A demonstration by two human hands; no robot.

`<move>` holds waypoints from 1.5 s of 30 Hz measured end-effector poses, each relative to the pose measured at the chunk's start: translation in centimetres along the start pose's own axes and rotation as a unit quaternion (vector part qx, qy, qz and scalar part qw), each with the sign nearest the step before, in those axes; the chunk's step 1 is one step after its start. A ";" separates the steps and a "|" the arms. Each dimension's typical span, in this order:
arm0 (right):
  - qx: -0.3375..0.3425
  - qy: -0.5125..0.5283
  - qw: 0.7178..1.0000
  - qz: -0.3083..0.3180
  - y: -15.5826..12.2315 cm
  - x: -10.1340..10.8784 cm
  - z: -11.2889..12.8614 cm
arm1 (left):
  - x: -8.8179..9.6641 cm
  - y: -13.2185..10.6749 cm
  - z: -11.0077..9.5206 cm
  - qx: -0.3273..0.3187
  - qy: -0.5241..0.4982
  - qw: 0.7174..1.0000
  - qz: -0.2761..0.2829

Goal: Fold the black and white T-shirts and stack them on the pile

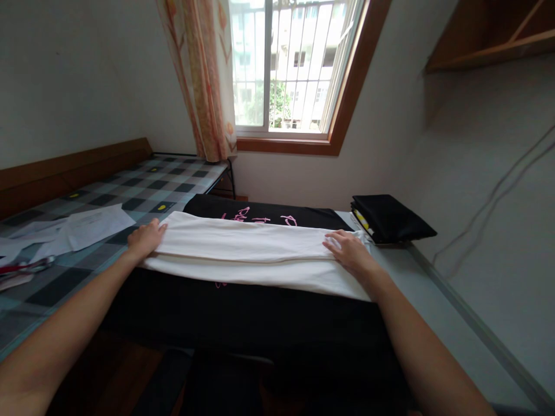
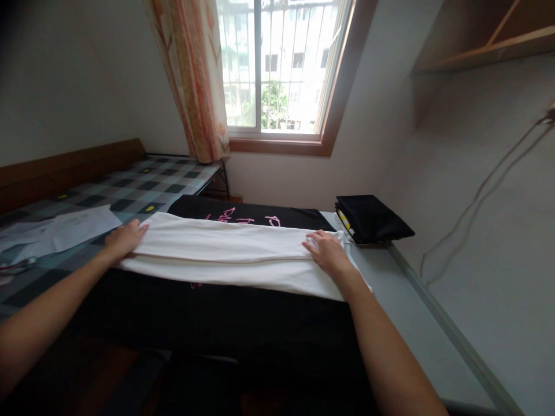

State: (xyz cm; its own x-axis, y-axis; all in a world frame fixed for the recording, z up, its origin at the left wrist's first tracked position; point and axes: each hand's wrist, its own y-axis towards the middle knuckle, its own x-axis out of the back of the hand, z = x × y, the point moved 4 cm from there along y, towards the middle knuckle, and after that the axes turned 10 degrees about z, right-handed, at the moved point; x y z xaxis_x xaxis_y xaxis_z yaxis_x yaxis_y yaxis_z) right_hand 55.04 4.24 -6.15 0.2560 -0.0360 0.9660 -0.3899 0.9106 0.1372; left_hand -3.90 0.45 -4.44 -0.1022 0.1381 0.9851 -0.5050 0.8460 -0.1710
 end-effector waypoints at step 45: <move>0.035 -0.047 0.997 0.051 1.9 -2.7 6.0 | -3.0 -7.9 -20.9 -0.498 -0.061 0.860 -0.096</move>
State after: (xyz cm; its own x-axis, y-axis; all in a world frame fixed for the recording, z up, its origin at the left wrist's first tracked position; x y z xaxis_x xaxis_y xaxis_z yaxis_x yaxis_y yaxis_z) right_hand 48.27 3.59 -7.22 0.1287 0.0132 0.9916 -0.4713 0.8806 0.0494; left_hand 18.33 4.10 -5.74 -0.2191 -0.0580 0.9740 0.4545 0.8772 0.1545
